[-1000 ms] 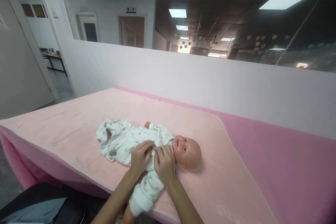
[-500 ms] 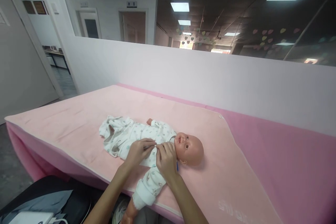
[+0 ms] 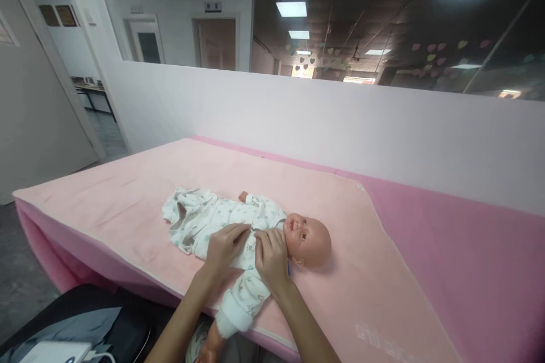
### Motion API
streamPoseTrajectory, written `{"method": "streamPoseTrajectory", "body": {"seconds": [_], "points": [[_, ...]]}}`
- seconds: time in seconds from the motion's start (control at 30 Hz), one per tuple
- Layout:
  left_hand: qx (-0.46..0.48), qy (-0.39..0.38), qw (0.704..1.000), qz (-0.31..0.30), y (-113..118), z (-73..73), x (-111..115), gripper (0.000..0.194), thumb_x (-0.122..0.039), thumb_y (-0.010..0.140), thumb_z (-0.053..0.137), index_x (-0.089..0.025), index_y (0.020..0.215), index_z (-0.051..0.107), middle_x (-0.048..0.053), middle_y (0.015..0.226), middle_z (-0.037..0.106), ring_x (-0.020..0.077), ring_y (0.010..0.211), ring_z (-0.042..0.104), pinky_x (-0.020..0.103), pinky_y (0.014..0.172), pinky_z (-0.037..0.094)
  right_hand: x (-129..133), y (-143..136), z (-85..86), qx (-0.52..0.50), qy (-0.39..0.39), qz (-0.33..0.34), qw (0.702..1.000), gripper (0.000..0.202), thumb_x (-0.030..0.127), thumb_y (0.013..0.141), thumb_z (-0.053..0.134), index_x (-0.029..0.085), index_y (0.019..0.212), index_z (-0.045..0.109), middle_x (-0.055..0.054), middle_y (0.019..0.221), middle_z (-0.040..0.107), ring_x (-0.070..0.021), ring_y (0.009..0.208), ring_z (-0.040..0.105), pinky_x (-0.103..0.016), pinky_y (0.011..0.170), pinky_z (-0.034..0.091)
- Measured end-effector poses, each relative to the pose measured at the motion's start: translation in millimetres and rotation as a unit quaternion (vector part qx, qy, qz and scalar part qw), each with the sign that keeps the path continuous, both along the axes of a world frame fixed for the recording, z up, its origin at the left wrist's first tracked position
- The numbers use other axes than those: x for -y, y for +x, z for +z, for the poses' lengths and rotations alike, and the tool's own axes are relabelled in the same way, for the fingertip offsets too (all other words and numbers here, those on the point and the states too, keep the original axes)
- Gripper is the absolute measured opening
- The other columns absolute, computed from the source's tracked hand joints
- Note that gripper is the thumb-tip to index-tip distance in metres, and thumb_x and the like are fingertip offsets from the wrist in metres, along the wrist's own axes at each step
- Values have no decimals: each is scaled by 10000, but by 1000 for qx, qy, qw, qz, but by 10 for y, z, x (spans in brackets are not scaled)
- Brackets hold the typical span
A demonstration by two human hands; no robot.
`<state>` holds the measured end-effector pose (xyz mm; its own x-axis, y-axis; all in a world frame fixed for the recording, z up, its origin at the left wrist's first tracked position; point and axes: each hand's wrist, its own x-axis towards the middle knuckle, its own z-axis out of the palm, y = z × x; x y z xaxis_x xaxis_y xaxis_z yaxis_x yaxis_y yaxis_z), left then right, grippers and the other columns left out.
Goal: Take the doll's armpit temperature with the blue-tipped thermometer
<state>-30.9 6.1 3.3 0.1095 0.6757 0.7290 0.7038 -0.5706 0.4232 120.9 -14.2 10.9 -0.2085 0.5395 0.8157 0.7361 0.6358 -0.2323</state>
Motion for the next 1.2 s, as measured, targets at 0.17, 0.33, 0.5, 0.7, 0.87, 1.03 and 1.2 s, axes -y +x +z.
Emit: {"method": "streamPoseTrajectory", "body": {"seconds": [0.17, 0.33, 0.5, 0.7, 0.87, 1.03, 1.2], "points": [[-87, 8, 996, 11, -287, 54, 33, 193, -289, 852, 497, -240, 951, 655, 32, 909, 691, 210, 933, 602, 356, 834, 477, 38, 2, 40, -22, -2, 18, 1000, 187, 114, 855, 367, 180, 831, 541, -46, 779, 560, -171, 729, 471, -318, 700, 366], [-91, -64, 993, 27, -533, 62, 98, 245, -375, 849, 482, -237, 993, 623, 57, 1027, 643, 229, 957, 576, 366, 827, 460, 48, 1, 51, -27, -3, 23, 999, 186, 112, 854, 361, 182, 823, 530, -47, 779, 557, -175, 735, 469, -323, 702, 365], [-54, -96, 994, 8, -541, 64, 164, 219, -365, 840, 472, -219, 935, 605, 62, 1032, 624, 230, 971, 561, 353, 817, 456, 40, 12, 49, -37, -2, 12, 999, 191, 116, 852, 354, 179, 803, 527, -44, 752, 541, -174, 718, 454, -321, 686, 357], [-66, -93, 993, 8, -506, 96, 163, 136, -295, 822, 469, -211, 833, 576, 54, 971, 629, 227, 943, 554, 355, 804, 446, 40, 16, 50, -31, -5, 11, 999, 196, 114, 849, 355, 180, 794, 531, -41, 738, 530, -172, 710, 450, -313, 666, 354], [-72, -67, 995, 32, -487, 67, 150, 143, -284, 833, 434, -210, 869, 551, 52, 862, 631, 210, 840, 582, 318, 719, 459, 38, 15, 45, -34, -2, 11, 999, 183, 108, 847, 365, 179, 815, 531, -41, 746, 541, -172, 711, 458, -314, 670, 354], [-64, -33, 995, 73, -504, 56, 163, 177, -297, 858, 425, -211, 924, 565, 45, 848, 647, 190, 789, 602, 292, 684, 466, 24, 14, 34, -26, -1, 7, 1000, 190, 106, 842, 367, 184, 788, 531, -36, 726, 532, -167, 691, 455, -309, 657, 351], [-71, 3, 994, 87, -522, 45, 141, 217, -262, 880, 405, -216, 978, 593, 47, 914, 668, 195, 849, 606, 305, 736, 470, 19, 12, 24, -22, 2, 4, 1000, 175, 106, 841, 382, 184, 798, 532, -35, 726, 532, -165, 692, 456, -307, 657, 353]]}}
